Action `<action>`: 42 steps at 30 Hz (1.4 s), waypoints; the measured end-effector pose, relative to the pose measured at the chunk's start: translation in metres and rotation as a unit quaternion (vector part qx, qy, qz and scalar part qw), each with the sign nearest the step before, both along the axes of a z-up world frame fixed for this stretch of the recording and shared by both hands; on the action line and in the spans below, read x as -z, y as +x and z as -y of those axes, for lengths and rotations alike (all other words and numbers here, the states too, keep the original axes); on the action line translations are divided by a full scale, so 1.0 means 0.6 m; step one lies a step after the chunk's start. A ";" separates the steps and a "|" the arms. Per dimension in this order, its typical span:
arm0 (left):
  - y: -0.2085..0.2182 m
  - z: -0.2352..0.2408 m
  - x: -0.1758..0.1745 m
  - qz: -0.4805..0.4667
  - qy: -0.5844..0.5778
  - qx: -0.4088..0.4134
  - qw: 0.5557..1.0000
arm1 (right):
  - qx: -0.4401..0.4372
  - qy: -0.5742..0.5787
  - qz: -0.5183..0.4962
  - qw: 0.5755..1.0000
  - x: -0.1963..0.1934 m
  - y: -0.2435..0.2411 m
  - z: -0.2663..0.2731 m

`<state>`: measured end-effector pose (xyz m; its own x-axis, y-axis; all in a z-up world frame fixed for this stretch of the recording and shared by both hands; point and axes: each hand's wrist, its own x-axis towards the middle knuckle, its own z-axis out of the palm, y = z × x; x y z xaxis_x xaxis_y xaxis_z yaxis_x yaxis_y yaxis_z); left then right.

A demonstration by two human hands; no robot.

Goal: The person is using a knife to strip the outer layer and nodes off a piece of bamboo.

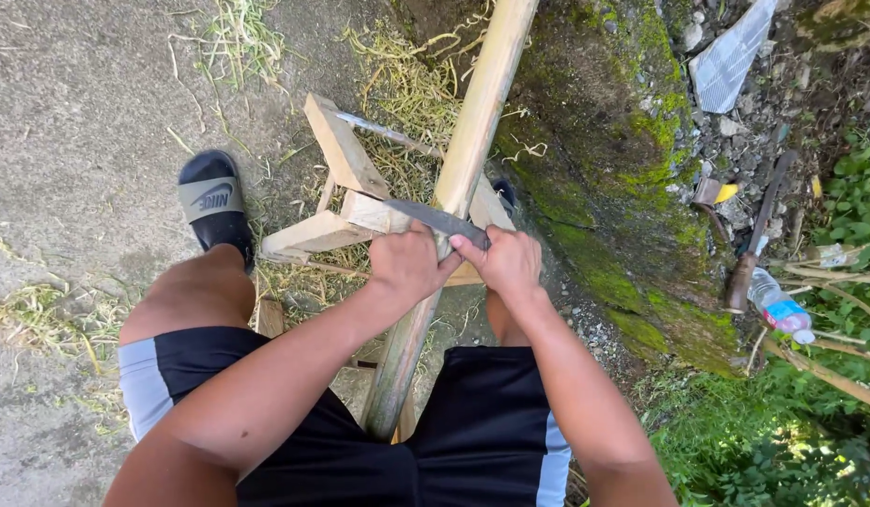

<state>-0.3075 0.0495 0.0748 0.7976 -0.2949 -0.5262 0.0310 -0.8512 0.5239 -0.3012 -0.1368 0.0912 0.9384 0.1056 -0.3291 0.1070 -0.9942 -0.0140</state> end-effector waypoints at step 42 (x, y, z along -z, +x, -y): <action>-0.032 -0.021 -0.041 -0.036 -0.153 -0.053 0.986 | 0.454 0.604 -0.277 0.594 -0.139 -0.285 -0.015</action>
